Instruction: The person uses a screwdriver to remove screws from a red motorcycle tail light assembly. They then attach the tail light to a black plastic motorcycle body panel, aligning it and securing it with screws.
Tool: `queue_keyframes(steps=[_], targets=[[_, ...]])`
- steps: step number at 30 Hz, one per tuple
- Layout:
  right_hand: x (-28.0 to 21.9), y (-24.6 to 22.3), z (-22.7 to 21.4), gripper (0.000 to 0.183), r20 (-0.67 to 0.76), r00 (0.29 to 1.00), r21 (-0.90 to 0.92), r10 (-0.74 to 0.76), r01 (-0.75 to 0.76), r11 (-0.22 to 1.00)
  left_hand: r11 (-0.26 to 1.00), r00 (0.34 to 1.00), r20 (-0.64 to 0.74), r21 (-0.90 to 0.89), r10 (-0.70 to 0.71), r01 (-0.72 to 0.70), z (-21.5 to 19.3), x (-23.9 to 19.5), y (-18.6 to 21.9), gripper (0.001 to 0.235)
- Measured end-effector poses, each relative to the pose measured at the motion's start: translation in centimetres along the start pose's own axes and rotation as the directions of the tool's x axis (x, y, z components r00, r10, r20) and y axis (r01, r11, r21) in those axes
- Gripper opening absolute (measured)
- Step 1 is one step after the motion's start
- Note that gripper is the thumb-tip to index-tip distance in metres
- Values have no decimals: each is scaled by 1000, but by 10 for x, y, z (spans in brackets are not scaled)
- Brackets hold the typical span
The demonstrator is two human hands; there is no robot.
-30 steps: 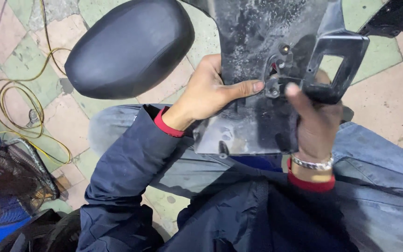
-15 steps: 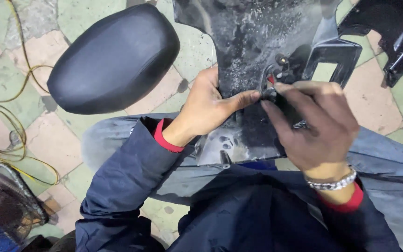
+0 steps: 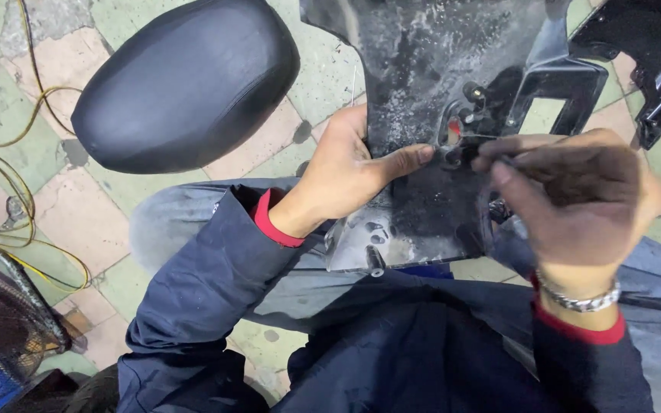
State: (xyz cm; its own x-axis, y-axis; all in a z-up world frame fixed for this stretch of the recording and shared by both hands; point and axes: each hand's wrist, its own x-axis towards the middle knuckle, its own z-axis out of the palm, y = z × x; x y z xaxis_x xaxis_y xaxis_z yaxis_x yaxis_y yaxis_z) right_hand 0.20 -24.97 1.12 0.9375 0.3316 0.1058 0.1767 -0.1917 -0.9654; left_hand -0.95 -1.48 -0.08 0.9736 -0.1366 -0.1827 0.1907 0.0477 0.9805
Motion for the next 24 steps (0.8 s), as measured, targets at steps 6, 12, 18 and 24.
queue_keyframes(steps=[6, 12, 18, 24], targets=[[4, -18, 2, 18, -28, 996, -119, 89, -91, 989, 999, 1000, 10, -24, 23, -23, -1, 2, -3, 13], [11, -29, 6, 17, 17, 993, -137, 117, -114, 984, 997, 998, 21, -49, 54, -53, -1, 1, -4, 13], [8, -24, 9, 20, -1, 994, -163, 113, -112, 980, 997, 998, 25, -49, 54, -53, -2, 0, -3, 15], [11, -28, 12, 16, 22, 1000, -332, 2, 5, 943, 997, 998, 34, -39, 61, -60, -2, 1, -3, 14]])
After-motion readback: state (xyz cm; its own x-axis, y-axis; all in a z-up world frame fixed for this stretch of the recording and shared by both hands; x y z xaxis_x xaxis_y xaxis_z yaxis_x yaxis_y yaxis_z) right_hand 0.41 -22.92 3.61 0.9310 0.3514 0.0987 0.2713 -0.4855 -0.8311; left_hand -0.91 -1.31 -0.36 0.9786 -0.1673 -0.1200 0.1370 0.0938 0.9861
